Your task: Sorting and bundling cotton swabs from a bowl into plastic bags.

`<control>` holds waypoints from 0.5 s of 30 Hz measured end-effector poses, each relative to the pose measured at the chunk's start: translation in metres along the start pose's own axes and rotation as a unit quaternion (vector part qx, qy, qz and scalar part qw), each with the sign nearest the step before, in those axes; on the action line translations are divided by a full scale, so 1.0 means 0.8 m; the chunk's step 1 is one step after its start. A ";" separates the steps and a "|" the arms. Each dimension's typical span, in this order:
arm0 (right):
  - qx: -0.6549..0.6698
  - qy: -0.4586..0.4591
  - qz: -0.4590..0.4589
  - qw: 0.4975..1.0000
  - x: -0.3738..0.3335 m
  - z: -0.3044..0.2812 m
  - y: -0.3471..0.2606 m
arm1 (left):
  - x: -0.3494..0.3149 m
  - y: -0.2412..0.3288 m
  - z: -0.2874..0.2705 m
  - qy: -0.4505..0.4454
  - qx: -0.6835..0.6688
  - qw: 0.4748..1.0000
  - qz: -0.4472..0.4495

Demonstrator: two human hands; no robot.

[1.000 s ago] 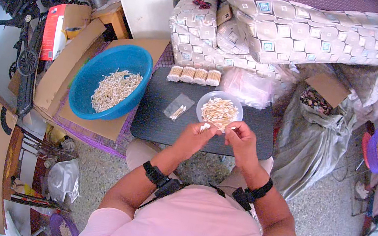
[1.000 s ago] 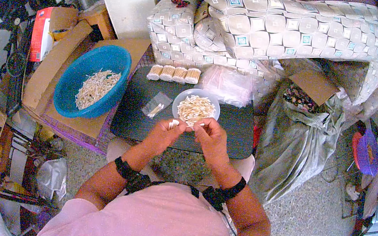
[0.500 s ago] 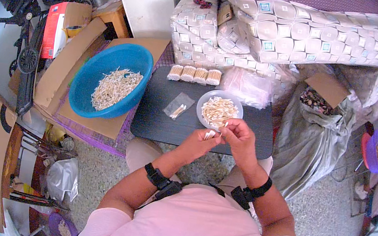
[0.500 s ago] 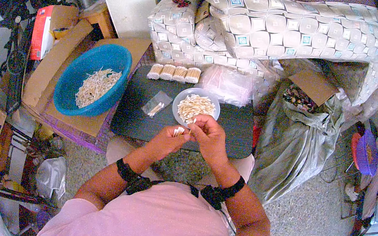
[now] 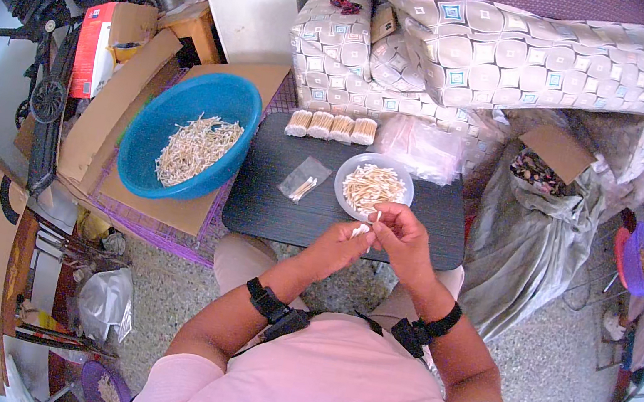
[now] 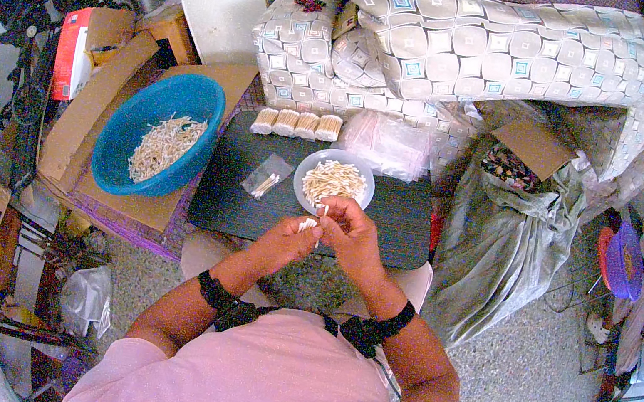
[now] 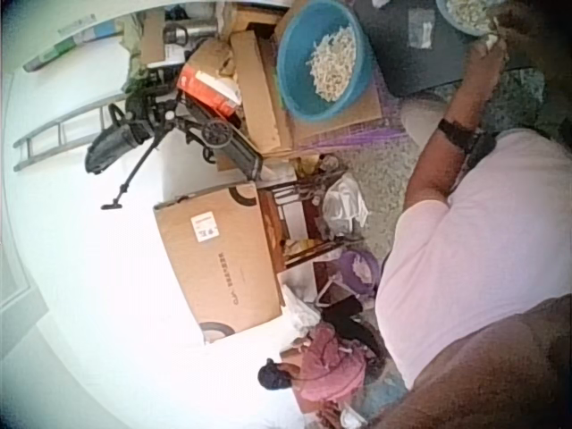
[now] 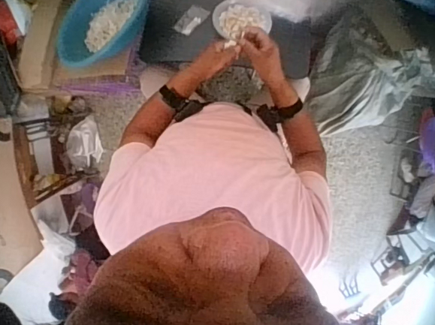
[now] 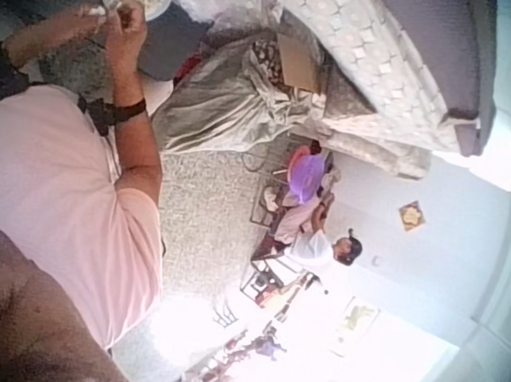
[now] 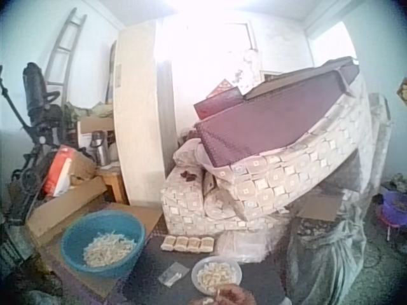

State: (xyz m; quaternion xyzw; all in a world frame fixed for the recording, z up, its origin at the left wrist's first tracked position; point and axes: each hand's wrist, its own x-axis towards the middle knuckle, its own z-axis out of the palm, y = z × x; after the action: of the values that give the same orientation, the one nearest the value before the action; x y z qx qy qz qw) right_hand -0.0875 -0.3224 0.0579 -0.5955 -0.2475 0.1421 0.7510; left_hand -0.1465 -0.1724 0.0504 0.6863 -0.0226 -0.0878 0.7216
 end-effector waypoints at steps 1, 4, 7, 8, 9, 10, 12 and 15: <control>0.005 0.001 0.006 1.000 0.000 0.001 0.000 | 0.000 -0.002 0.000 -0.004 -0.009 1.000 -0.005; 0.004 -0.008 0.010 1.000 0.000 -0.002 0.001 | 0.002 -0.009 -0.002 -0.020 -0.040 0.999 -0.004; -0.002 -0.015 -0.006 1.000 0.002 -0.002 0.003 | 0.002 -0.008 0.000 -0.010 -0.010 1.000 0.004; -0.003 -0.012 -0.020 1.000 0.002 -0.002 0.004 | 0.003 -0.009 0.002 -0.009 -0.011 1.000 0.003; -0.002 -0.012 -0.018 1.000 0.001 -0.002 0.003 | 0.004 -0.011 0.005 0.005 -0.033 0.999 0.011; 0.025 -0.017 0.006 1.000 0.000 -0.001 -0.001 | 0.005 -0.011 0.006 0.019 -0.055 0.998 0.020; 0.052 -0.021 0.031 0.998 -0.001 0.000 -0.006 | 0.004 -0.010 0.006 0.019 -0.084 0.996 0.017; -0.050 -0.009 0.039 0.998 -0.001 -0.001 -0.003 | 0.005 -0.012 -0.003 0.002 -0.117 0.993 0.000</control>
State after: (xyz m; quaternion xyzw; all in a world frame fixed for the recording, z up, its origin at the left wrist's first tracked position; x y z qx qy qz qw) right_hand -0.0880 -0.3244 0.0601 -0.6398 -0.2377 0.1637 0.7123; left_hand -0.1435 -0.1713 0.0405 0.5976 -0.0108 -0.0890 0.7967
